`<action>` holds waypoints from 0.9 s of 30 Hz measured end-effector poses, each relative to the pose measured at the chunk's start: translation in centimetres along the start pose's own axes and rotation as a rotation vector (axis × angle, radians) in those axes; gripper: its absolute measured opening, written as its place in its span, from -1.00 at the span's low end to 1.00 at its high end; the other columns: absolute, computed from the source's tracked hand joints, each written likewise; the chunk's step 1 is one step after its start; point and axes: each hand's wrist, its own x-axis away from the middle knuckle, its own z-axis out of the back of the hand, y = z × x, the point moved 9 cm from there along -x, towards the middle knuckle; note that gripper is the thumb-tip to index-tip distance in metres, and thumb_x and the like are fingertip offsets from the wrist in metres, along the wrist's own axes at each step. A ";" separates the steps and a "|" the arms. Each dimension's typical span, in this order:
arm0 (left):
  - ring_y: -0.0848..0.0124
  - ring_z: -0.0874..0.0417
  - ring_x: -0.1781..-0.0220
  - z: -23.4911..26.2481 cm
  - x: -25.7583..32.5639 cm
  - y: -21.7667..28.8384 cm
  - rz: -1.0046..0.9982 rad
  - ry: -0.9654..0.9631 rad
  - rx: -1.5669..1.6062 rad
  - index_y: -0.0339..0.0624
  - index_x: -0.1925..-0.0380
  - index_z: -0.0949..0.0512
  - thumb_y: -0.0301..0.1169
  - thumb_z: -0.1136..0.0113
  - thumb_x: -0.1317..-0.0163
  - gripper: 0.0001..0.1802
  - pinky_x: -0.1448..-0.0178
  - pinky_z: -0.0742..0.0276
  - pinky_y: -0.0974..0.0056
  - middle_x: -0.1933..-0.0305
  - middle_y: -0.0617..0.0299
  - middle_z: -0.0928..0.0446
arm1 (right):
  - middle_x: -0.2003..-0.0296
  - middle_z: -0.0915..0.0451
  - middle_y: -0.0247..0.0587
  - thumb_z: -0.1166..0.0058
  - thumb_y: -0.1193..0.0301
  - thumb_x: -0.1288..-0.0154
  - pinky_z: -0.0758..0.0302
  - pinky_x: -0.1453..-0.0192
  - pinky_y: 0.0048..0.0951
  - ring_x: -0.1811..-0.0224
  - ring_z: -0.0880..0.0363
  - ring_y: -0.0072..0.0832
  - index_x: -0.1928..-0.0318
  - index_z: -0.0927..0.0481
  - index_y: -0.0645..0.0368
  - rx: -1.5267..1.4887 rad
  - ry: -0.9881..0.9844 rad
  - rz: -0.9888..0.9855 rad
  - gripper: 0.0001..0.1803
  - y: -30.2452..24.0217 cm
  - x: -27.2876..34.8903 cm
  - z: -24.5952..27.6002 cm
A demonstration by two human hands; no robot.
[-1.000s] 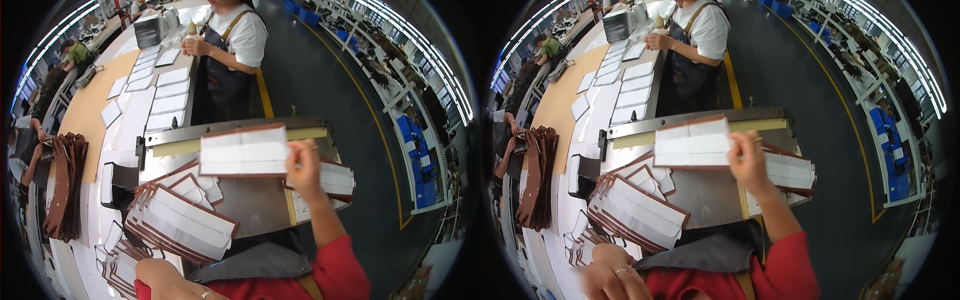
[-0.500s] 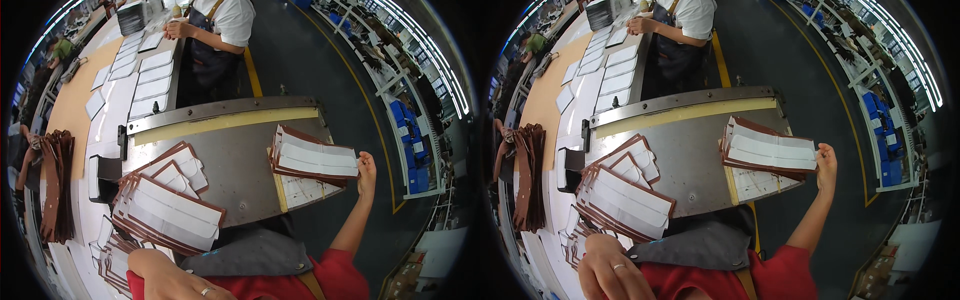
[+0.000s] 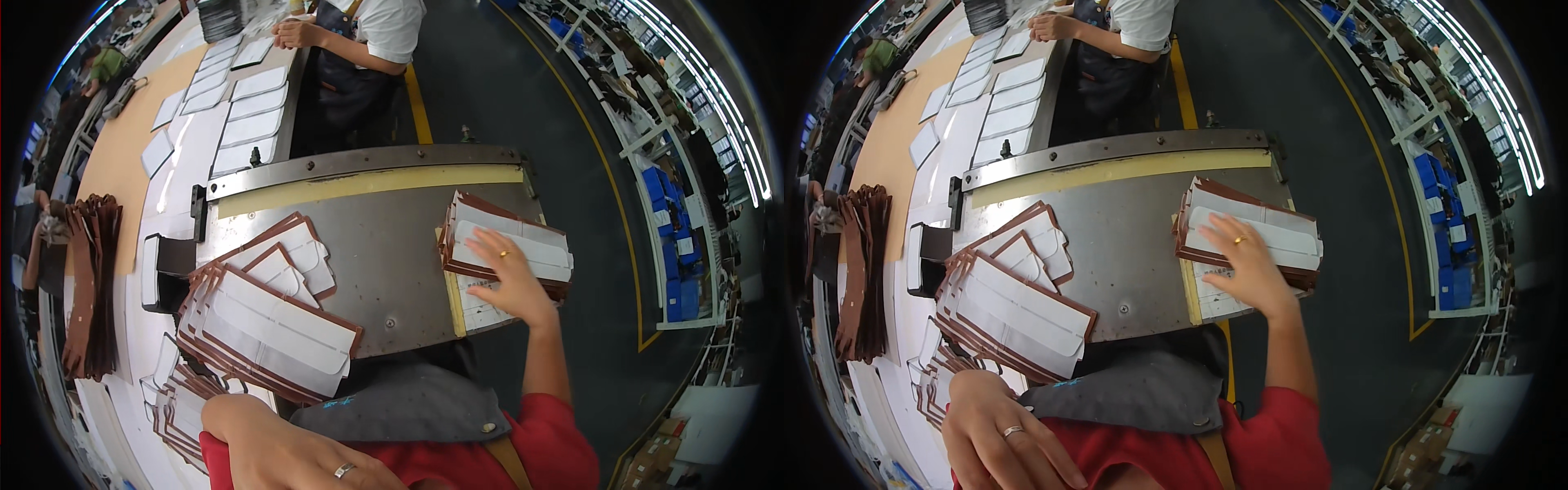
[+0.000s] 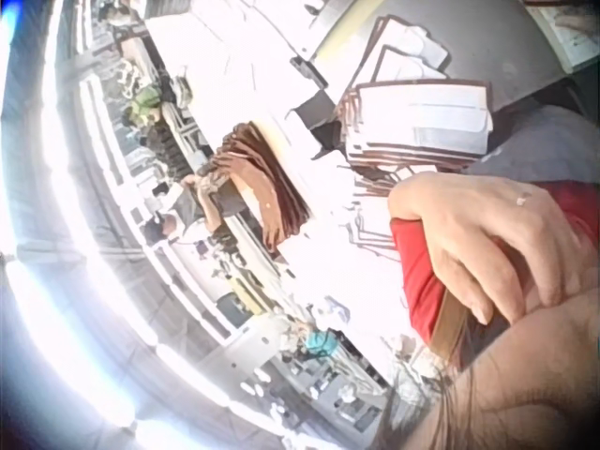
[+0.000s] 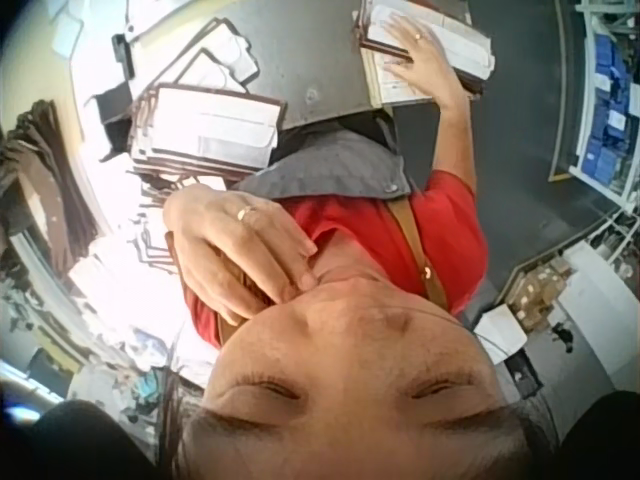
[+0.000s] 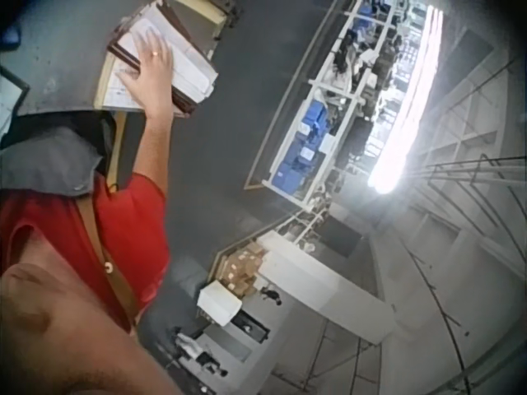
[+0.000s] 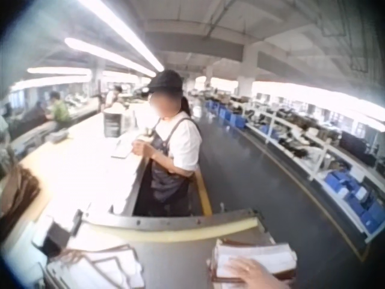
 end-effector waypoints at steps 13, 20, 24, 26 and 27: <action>-0.15 -0.55 0.05 -0.8 2.8 1.8 -0.112 -0.062 -0.133 -0.37 0.57 -0.46 -0.57 0.09 -0.30 -0.75 -0.12 -0.44 -0.33 0.14 -0.12 -0.40 | 0.03 -0.59 -0.02 0.08 0.61 -0.31 -0.46 -0.17 -0.17 -0.01 -0.58 -0.10 -0.10 -0.50 0.22 -0.117 0.759 -0.148 -0.65 1.6 2.0 3.2; 0.16 -0.62 0.04 -1.4 3.6 3.2 -0.058 -0.094 -0.240 -0.28 0.34 -0.65 -0.34 -0.13 -0.26 -0.78 -0.18 -0.40 0.05 0.02 -0.01 -0.55 | -0.17 -0.43 0.00 0.02 0.38 -0.32 -0.22 -0.35 -0.05 -0.29 -0.31 -0.10 -0.11 -0.48 0.24 0.282 0.292 -0.141 -0.62 -0.2 -0.2 -2.7; 0.20 -0.62 0.05 -2.4 5.1 3.4 0.008 -0.156 -0.247 -0.27 0.28 -0.64 -0.31 -0.12 -0.28 -0.76 -0.17 -0.39 0.06 0.03 0.03 -0.56 | -0.11 -0.48 -0.03 -0.04 0.40 -0.28 -0.27 -0.31 -0.08 -0.22 -0.39 -0.09 -0.06 -0.52 0.25 0.042 0.286 0.003 -0.64 -4.7 -2.3 -1.6; 0.21 -0.62 0.06 -3.0 5.9 3.2 0.040 -0.225 -0.310 -0.26 0.25 -0.63 -0.28 -0.12 -0.29 -0.74 -0.16 -0.39 0.07 0.04 0.03 -0.56 | 0.00 -0.54 -0.03 -0.07 0.41 -0.24 -0.38 -0.17 -0.18 -0.08 -0.47 -0.10 0.01 -0.54 0.26 -0.116 0.179 0.095 -0.68 -7.9 -3.6 -3.1; 0.21 -0.62 0.06 -3.2 6.6 2.6 0.076 -0.215 -0.348 -0.25 0.23 -0.63 -0.23 -0.13 -0.28 -0.70 -0.19 -0.37 0.08 0.04 0.05 -0.56 | 0.03 -0.55 -0.03 -0.09 0.40 -0.23 -0.41 -0.13 -0.20 -0.04 -0.49 -0.10 0.02 -0.53 0.26 -0.194 0.086 0.135 -0.68 -10.0 -4.2 -4.2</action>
